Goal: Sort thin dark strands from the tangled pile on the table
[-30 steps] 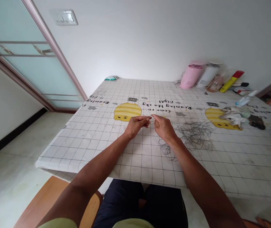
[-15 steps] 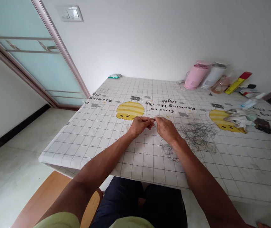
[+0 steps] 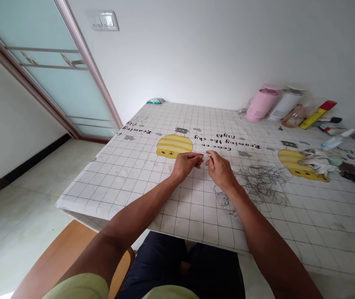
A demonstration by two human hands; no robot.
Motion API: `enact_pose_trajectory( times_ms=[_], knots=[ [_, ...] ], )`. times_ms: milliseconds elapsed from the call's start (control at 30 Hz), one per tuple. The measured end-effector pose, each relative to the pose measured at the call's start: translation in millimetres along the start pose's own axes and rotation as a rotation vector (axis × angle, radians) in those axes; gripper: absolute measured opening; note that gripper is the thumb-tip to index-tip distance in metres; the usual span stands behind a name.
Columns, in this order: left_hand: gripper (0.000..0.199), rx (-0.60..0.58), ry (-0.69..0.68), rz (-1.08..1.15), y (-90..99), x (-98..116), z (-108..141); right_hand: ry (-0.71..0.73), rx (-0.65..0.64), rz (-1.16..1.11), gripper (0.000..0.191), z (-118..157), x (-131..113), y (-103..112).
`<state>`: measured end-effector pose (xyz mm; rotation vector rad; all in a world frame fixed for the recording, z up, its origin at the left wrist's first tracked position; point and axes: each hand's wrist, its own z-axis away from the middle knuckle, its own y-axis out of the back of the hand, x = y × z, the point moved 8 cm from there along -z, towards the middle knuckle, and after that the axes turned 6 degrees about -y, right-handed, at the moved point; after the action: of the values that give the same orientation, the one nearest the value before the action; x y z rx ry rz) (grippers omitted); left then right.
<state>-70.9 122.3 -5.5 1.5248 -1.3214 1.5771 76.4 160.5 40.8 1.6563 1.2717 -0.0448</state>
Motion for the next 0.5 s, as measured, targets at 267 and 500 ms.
enact_pose_trajectory(
  times_ms=[267,500],
  knots=[
    [0.023,0.081,-0.005,0.073,-2.9,3,6,-0.129,0.149,-0.169,0.020,5,0,7],
    [0.013,0.035,-0.076,-0.017,-8.9,11,10,0.048,0.195,0.150,0.030,7,-11,10]
  ],
)
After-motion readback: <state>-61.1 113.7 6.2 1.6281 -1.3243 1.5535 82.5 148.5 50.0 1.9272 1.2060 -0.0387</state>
